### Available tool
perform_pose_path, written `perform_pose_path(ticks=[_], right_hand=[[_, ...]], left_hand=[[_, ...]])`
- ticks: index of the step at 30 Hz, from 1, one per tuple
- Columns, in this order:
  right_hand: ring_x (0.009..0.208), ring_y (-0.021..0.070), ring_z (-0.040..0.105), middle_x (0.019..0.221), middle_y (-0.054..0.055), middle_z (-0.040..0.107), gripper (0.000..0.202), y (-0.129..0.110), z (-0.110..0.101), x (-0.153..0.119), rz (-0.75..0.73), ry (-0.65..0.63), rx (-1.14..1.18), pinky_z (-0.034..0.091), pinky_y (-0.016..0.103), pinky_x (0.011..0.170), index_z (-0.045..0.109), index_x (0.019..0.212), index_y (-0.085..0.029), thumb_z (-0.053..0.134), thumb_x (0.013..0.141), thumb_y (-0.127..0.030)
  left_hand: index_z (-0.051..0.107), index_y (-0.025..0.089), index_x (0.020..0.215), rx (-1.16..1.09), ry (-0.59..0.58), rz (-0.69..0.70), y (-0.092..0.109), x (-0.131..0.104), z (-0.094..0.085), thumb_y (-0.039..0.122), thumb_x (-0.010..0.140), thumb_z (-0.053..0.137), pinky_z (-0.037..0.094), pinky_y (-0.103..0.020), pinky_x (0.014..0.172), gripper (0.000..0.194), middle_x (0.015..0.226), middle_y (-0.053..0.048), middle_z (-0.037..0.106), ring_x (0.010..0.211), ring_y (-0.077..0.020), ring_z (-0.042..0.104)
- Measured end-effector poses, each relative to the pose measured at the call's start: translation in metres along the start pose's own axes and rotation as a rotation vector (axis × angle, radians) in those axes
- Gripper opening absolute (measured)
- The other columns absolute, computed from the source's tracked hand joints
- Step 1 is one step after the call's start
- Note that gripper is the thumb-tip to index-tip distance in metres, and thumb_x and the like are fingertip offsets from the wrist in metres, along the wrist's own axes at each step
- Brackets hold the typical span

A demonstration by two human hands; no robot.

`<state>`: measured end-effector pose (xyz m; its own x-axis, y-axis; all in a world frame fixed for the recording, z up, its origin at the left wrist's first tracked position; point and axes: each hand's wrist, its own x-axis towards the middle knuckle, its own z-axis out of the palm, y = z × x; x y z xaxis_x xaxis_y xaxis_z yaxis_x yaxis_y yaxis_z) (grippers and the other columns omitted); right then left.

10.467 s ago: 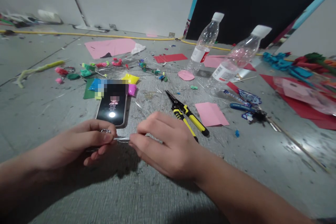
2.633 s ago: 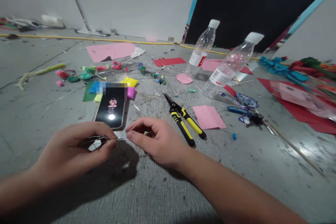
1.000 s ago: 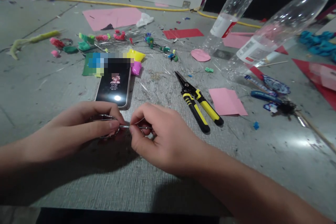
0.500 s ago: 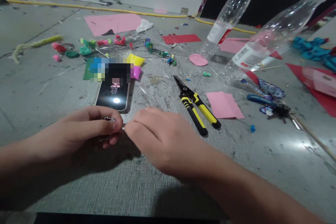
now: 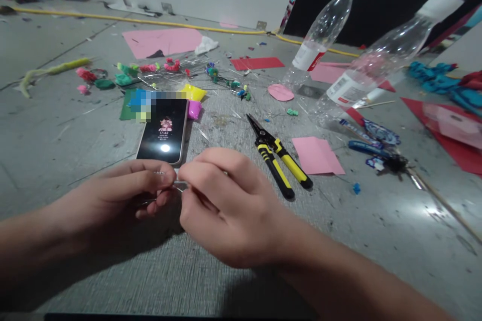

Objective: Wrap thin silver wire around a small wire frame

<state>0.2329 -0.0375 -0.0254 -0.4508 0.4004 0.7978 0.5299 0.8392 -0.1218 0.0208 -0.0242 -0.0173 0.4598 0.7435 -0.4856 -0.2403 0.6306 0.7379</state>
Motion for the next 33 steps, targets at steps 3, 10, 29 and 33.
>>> perform_pose_path(ticks=[3, 10, 29, 33], right_hand=[[0.116, 0.0302, 0.061, 0.122, 0.010, 0.068, 0.018, 0.000, 0.002, -0.003, 0.068, 0.039, -0.059, 0.058, 0.052, 0.101, 0.074, 0.093, -0.028, 0.075, 0.093, -0.009], [0.125, 0.0343, 0.061, 0.129, 0.013, 0.062, 0.012, -0.006, 0.011, -0.008, 0.458, 0.117, 0.167, 0.058, 0.056, 0.098, 0.076, 0.085, -0.024, 0.077, 0.095, -0.019], [0.090, 0.0140, 0.072, 0.098, 0.001, 0.074, 0.018, 0.000, 0.025, -0.008, 0.620, 0.088, 0.961, 0.059, 0.028, 0.076, 0.073, 0.099, -0.024, 0.066, 0.095, -0.008], [0.094, 0.0143, 0.073, 0.101, 0.003, 0.076, 0.023, 0.014, 0.015, -0.005, 0.434, -0.057, 0.860, 0.059, 0.031, 0.084, 0.073, 0.097, -0.022, 0.066, 0.094, -0.001]], left_hand=[[0.076, 0.016, 0.067, 0.010, 0.014, 0.062, 0.000, 0.001, -0.001, 0.023, 0.082, 0.086, 0.042, -0.012, 0.048, 0.019, 0.056, 0.002, 0.062, 0.052, -0.0068, 0.048], [0.077, 0.020, 0.067, 0.080, 0.085, 0.207, 0.007, 0.000, 0.003, 0.025, 0.073, 0.093, 0.043, -0.013, 0.050, 0.018, 0.060, 0.003, 0.069, 0.054, -0.0068, 0.054], [0.074, 0.020, 0.067, 0.186, 0.062, 0.128, 0.005, -0.002, 0.001, 0.030, 0.075, 0.091, 0.041, -0.016, 0.048, 0.021, 0.060, 0.003, 0.066, 0.052, -0.0079, 0.053], [0.073, 0.019, 0.066, 0.150, 0.001, 0.034, 0.008, -0.001, -0.001, 0.030, 0.074, 0.090, 0.036, -0.015, 0.043, 0.021, 0.056, 0.002, 0.065, 0.049, -0.0077, 0.051]])
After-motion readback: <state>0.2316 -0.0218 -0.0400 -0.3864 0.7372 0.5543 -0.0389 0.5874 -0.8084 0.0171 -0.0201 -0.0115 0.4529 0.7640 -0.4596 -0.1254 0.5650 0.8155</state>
